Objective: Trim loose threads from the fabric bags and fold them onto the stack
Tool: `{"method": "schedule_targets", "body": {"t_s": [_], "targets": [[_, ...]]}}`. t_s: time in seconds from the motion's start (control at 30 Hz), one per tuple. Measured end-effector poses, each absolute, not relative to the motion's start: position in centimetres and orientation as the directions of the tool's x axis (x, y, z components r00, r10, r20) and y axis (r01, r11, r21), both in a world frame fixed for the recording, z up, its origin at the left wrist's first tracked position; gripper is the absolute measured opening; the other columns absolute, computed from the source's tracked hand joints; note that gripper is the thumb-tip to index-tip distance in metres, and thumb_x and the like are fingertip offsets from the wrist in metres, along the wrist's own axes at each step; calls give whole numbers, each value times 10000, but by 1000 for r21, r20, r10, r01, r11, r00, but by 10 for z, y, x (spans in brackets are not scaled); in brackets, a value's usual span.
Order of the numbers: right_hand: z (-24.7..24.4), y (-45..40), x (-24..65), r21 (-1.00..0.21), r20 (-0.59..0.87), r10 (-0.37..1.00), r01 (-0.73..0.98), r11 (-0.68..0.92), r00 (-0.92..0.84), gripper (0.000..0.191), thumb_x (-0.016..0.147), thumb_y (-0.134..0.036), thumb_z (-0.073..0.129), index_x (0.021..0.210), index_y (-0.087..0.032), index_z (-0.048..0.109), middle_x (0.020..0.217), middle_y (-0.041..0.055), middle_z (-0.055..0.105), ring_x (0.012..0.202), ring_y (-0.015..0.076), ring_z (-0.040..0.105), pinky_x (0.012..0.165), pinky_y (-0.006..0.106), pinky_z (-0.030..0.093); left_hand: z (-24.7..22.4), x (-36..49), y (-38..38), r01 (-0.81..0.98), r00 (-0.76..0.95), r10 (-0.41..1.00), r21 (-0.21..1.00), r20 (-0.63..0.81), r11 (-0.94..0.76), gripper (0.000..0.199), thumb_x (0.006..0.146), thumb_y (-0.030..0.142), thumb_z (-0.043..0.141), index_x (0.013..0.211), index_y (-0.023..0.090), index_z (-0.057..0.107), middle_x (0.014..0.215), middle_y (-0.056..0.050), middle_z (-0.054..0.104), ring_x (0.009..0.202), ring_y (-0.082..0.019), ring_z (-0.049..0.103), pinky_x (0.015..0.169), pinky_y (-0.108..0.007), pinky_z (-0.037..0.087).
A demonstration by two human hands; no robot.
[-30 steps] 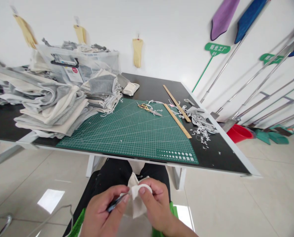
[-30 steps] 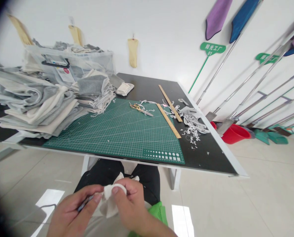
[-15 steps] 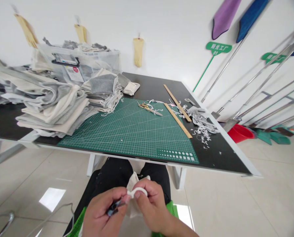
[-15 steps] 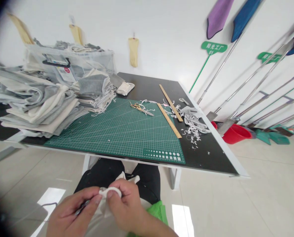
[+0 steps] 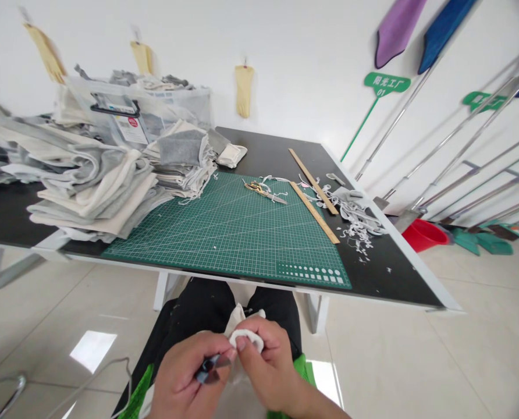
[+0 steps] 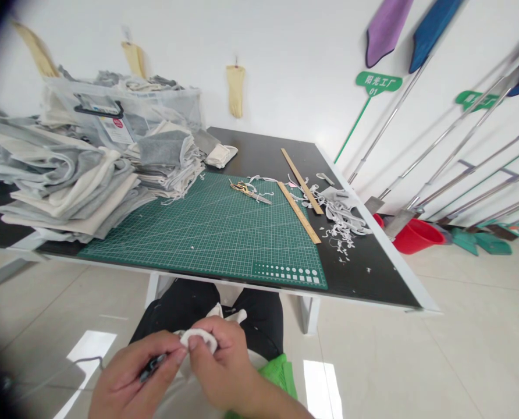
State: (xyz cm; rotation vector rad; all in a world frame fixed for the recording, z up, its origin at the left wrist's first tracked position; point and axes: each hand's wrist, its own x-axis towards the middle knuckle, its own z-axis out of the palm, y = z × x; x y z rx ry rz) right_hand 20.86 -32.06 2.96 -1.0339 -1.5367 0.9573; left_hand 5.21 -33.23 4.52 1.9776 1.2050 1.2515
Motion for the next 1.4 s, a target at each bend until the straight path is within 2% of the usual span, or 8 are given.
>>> {"method": "schedule_targets", "body": {"t_s": [0.1, 0.33, 0.53, 0.67, 0.8, 0.93, 1.13, 1.4], "targets": [[30, -321, 209, -937, 310, 943, 132, 324, -118, 243, 889, -319, 550, 739, -160, 655, 562, 4, 574, 497, 110, 481, 497, 201, 421, 44, 50, -332, 434, 246, 860, 742, 448, -511, 84, 848, 162, 565, 822, 229, 609, 644, 57, 647, 543, -76, 595, 541, -160, 473], [28, -321, 207, -968, 213, 966, 104, 230, -148, 253, 868, -308, 552, 683, -154, 627, 528, -26, 492, 485, 93, 414, 464, 183, 369, 40, 56, -335, 449, 134, 850, 733, 509, -510, 145, 837, 176, 606, 943, 268, 639, 769, 42, 746, 662, -104, 701, 590, -154, 524], [22, -323, 210, -971, 222, 959, 45, 233, -179, 446, 941, -469, 451, 713, -153, 668, 565, 9, 537, 539, 126, 459, 520, 220, 414, 40, 57, -330, 429, 193, 806, 691, 559, -582, 200, 830, 176, 603, 1003, 269, 644, 807, 24, 766, 679, -112, 716, 594, -151, 536], [19, -324, 209, -985, 170, 956, -70, 158, -238, 458, 909, -560, 494, 795, -150, 661, 595, 4, 529, 536, 116, 426, 495, 213, 389, 41, 57, -331, 433, 159, 820, 708, 550, -558, 180, 844, 202, 605, 1000, 279, 653, 792, 40, 764, 659, -95, 707, 587, -130, 532], [18, -322, 208, -986, 88, 962, -163, 47, -259, 403, 893, -523, 560, 765, -146, 625, 579, -20, 475, 517, 94, 373, 486, 204, 342, 37, 60, -335, 399, 35, 863, 785, 504, -474, 168, 828, 246, 654, 990, 272, 687, 798, 34, 771, 635, -104, 705, 574, -139, 539], [19, -320, 207, -980, 122, 964, -182, 79, -238, 358, 889, -460, 593, 727, -142, 619, 562, -25, 465, 508, 86, 355, 477, 197, 324, 37, 65, -337, 324, -69, 892, 856, 446, -403, 125, 827, 287, 656, 938, 269, 712, 760, 32, 758, 591, -98, 678, 544, -147, 520], [21, -321, 205, -974, 121, 967, -212, 73, -225, 361, 866, -454, 621, 662, -161, 572, 541, -37, 433, 489, 81, 326, 457, 197, 316, 42, 64, -336, 340, -37, 895, 848, 444, -406, 125, 835, 285, 638, 935, 263, 710, 740, 34, 745, 564, -83, 650, 495, -142, 469], [23, -319, 202, -964, 159, 963, -244, 104, -219, 391, 878, -456, 611, 629, -157, 578, 514, -34, 444, 457, 73, 326, 440, 194, 294, 40, 54, -334, 416, 110, 890, 792, 443, -446, 144, 860, 250, 613, 992, 278, 665, 775, 67, 745, 644, -75, 692, 578, -112, 505]]}}
